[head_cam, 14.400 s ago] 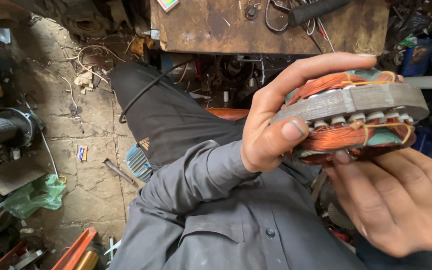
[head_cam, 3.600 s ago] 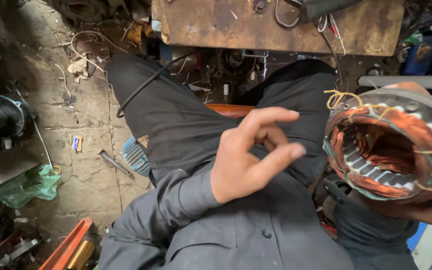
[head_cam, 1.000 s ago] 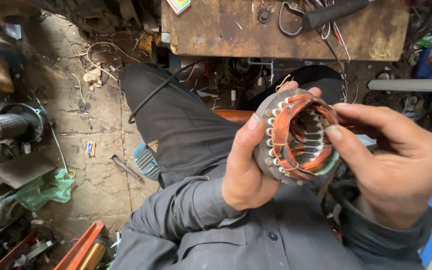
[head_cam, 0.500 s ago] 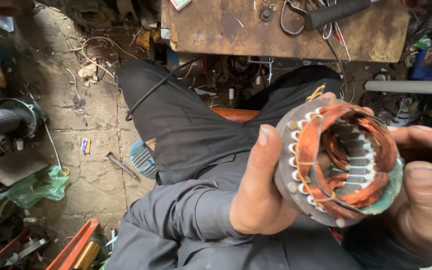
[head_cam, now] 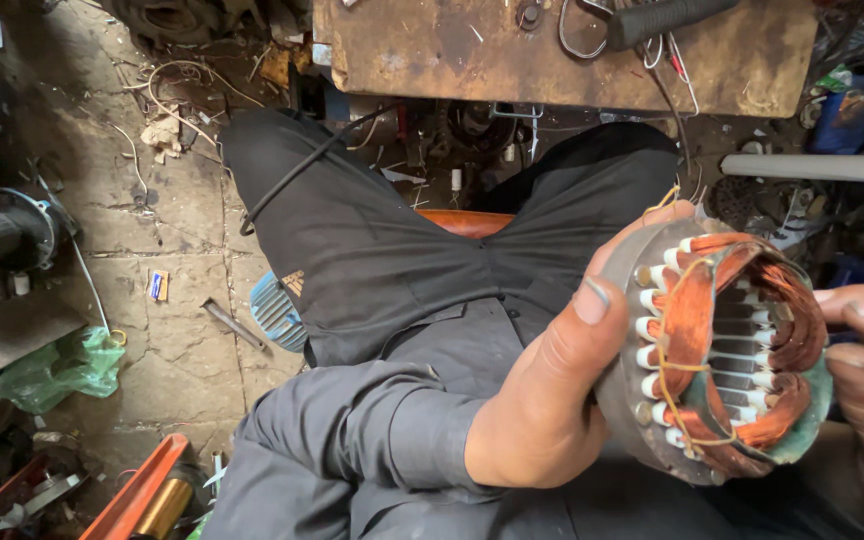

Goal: The person sits on the floor and works on a motor stator, twisting and connecting copper wires. They then pick up the stator and inspect the winding slots, pointing at specific areas and rotating the component to view different sides.

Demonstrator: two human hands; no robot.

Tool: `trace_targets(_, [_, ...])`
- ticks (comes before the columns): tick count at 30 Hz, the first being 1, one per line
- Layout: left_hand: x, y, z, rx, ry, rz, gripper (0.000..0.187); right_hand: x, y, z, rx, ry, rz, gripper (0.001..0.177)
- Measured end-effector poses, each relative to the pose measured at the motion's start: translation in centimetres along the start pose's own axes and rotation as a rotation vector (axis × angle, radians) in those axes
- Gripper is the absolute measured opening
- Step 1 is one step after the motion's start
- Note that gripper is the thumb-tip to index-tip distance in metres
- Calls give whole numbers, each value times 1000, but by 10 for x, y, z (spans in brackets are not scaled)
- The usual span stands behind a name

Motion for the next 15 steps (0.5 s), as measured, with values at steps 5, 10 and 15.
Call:
trace_targets(5, [1,3,1,-15,-32,41,77,-14,-15,14,-12,13,52,9])
trace_targets(10, [1,5,2,-153,79,60,62,-13,-26,18,150,-11,-3,19])
trace_targets(15, [0,5,2,-110,53,127,64,-23,-34,23,208,-38,-6,9])
Point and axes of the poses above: each hand's wrist, its own x-axis towards the middle knuckle, its own z-axis out of the back of the hand, y = z × x, the point moved 6 cm from there along x, towards the middle knuckle, and after that the axes turned 1 degree about -y, right-handed, at the moved point
